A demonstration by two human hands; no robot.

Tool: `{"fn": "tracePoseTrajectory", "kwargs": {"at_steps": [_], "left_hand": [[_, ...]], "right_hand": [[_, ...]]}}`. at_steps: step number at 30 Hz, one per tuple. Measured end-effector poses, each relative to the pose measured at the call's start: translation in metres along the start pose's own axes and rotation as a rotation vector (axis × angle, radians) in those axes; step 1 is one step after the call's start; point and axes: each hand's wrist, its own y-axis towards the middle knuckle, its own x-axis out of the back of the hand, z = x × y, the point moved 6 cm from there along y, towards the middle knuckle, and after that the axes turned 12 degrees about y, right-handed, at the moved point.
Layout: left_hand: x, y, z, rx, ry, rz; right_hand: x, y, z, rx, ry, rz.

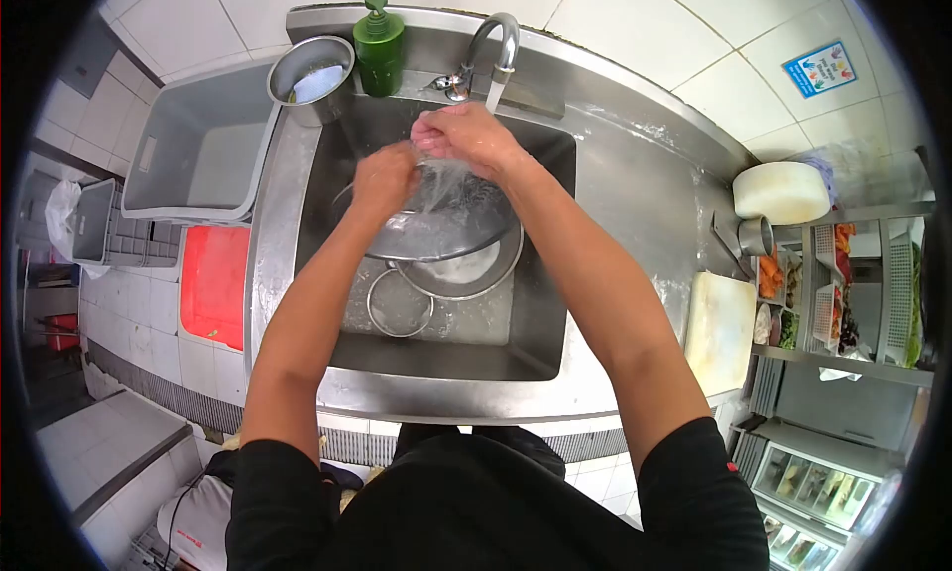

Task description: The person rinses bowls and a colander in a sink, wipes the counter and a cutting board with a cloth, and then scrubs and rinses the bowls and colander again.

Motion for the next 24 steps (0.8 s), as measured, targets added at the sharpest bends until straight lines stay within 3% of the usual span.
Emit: {"fn": "tracePoseTrajectory", "kwargs": {"at_steps": [2, 7, 9, 13, 15, 17, 19, 22, 24], "left_hand": [[-0.026, 0.019, -0.012, -0.034, 0.335, 0.402], [-0.012, 0.037, -0.012, -0.054, 0.194, 0.275], [-0.001, 0.032, 0.008, -0.013, 0.101, 0.199], [0.001, -0.012, 0.077, 0.375, -0.026, 0.350], [-0.003, -0.062, 0.105, 0.565, -0.176, 0.285], [-0.032, -0.125, 0.125, 0.818, -0.729, 0.286], [-0.031, -0.170, 0.114, 0.994, -0.962, 0.244], [-0.034, -0.211, 0.093, 1.088, -1.094, 0.223], [-0.038, -0.224, 0.080, 1.126, -1.166, 0.199]], "right_hand": [[0.004, -0.003, -0.001, -0.005, 0.019, 0.012], [0.037, -0.003, 0.015, 0.165, -0.256, -0.153], [0.041, 0.001, 0.014, 0.187, -0.166, -0.156], [0.031, 0.002, 0.024, 0.190, -0.114, -0.107], [0.036, 0.014, 0.017, 0.205, -0.148, -0.129], [0.044, 0.034, 0.002, 0.219, -0.185, -0.141], [0.062, 0.049, -0.021, 0.246, -0.206, -0.153], [0.080, 0.063, -0.056, 0.083, -0.459, -0.185], [0.095, 0.093, -0.094, 0.108, -0.499, -0.256]]}}
